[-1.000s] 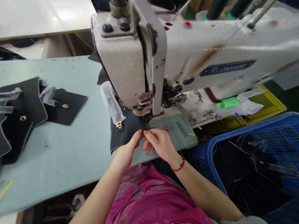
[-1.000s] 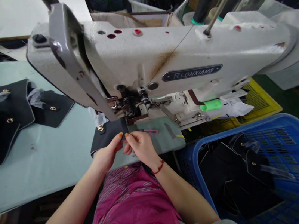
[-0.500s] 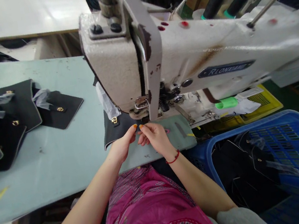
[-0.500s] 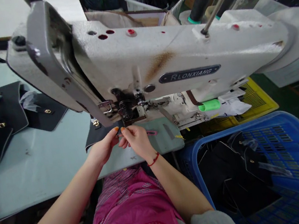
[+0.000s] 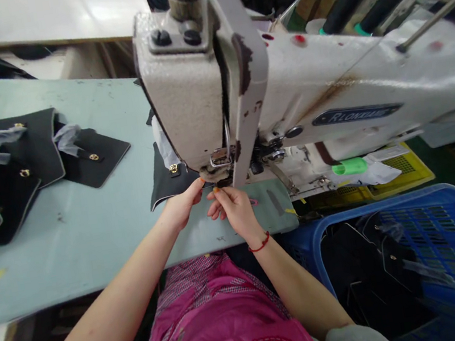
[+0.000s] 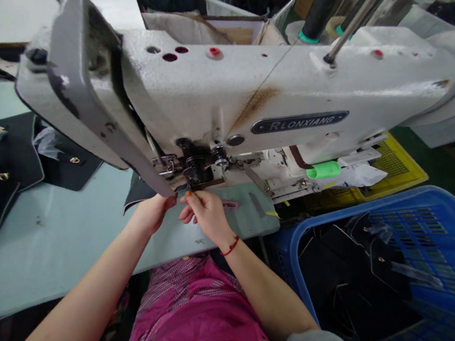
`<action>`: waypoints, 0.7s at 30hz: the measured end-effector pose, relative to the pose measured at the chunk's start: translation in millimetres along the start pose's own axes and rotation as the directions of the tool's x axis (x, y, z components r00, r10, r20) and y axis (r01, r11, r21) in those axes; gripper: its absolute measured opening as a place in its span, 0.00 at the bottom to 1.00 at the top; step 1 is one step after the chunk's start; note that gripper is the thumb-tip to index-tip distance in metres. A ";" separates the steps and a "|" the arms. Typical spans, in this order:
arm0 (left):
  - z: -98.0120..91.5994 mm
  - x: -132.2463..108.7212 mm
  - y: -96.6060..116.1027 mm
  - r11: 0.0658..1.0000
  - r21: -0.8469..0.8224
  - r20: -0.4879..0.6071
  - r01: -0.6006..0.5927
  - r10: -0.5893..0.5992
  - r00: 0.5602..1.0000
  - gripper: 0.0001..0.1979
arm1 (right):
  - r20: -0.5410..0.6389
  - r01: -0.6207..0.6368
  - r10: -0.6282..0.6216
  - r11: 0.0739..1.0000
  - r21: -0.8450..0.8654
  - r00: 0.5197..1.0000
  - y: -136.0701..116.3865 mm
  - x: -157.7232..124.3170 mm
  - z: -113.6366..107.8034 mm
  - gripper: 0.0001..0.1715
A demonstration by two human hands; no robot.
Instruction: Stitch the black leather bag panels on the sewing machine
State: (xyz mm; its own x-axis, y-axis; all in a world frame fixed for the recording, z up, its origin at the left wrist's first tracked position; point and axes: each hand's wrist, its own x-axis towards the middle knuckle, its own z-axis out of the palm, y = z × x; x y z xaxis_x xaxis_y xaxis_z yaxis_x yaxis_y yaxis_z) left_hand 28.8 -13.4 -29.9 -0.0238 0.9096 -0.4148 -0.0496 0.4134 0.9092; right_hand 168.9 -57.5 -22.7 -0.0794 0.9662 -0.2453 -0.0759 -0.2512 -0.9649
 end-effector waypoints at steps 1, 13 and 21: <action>0.2 1.1 0.7 1.000 -0.001 -0.013 0.000 0.000 1.000 0.22 | 0.010 -0.023 0.023 1.000 -0.007 1.000 5.2 -2.5 -0.1 0.26; 2.7 7.1 8.0 0.999 0.021 -0.066 -0.026 0.027 0.997 0.22 | 0.100 -0.218 0.237 0.962 -0.165 0.966 78.3 -19.1 1.6 0.22; 7.2 6.5 8.0 0.999 -0.024 -0.090 -0.046 0.044 0.995 0.20 | 0.122 -0.167 0.192 0.967 -0.190 0.974 83.4 -18.1 -0.9 0.22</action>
State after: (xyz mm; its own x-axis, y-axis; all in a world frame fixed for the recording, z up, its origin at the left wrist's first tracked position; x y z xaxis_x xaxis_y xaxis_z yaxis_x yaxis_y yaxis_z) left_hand 35.4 -3.9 -25.1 -0.1153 0.9194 -0.3760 -0.0720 0.3698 0.9263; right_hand 164.9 -95.8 -98.8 -0.2134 0.8853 -0.4131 0.1285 -0.3937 -0.9102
